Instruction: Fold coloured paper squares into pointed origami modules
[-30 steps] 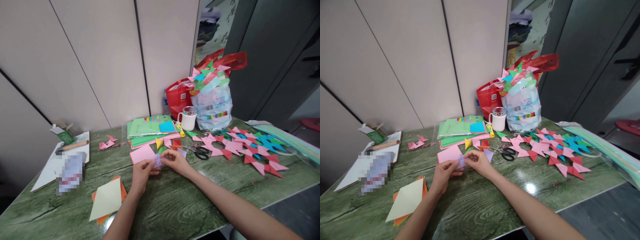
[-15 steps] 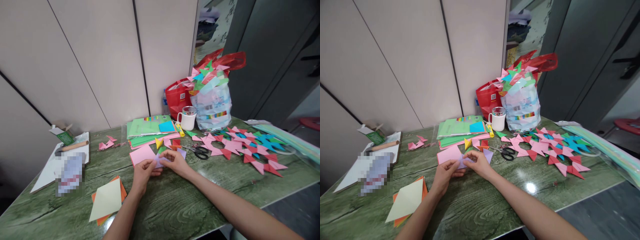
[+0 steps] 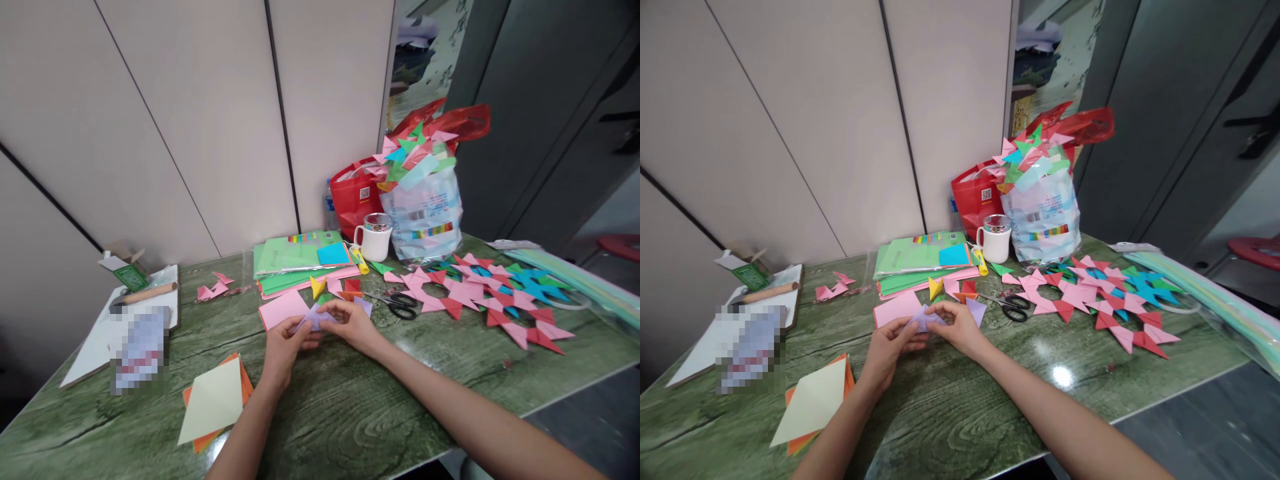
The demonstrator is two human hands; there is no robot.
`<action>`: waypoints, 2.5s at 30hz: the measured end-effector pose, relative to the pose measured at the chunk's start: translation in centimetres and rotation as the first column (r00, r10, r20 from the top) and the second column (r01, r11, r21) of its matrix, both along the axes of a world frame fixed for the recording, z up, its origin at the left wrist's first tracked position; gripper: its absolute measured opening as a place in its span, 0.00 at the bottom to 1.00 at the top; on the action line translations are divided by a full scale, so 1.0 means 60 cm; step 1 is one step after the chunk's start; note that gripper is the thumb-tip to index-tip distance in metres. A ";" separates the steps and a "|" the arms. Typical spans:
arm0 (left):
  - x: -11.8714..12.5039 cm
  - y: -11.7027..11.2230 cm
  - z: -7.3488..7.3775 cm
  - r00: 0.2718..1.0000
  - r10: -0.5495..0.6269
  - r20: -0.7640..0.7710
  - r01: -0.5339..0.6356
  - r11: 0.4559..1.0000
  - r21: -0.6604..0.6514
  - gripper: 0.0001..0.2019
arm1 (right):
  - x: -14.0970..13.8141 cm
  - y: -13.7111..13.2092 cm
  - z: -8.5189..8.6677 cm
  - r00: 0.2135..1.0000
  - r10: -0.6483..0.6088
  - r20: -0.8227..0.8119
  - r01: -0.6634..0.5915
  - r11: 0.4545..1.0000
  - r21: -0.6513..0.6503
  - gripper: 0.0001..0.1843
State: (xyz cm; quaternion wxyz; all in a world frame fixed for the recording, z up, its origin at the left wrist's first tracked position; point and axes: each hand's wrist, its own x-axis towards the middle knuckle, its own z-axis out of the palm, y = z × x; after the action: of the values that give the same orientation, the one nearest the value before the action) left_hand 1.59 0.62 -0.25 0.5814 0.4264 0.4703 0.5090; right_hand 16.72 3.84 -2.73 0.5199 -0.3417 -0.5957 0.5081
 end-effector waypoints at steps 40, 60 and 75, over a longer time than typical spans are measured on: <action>0.000 0.004 -0.005 0.981 0.098 -0.168 -0.051 0.964 0.262 0.10 | -0.004 -0.015 -0.011 0.897 -0.306 0.319 0.078 0.820 0.567 0.09; -0.004 0.002 -0.004 0.930 0.263 -0.255 -0.178 0.933 0.311 0.06 | -0.004 -0.016 0.004 0.943 -0.100 0.318 0.004 0.958 0.288 0.05; 0.002 0.003 -0.003 0.987 0.120 -0.103 -0.096 0.973 0.211 0.09 | -0.012 -0.012 0.000 0.995 0.084 -0.057 -0.089 0.992 -0.093 0.17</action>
State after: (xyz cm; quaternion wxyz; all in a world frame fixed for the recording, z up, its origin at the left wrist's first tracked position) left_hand 1.70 0.79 -0.44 0.4777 0.4864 0.4706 0.5602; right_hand 15.98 3.11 -2.71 0.4960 -0.3263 -0.5713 0.5667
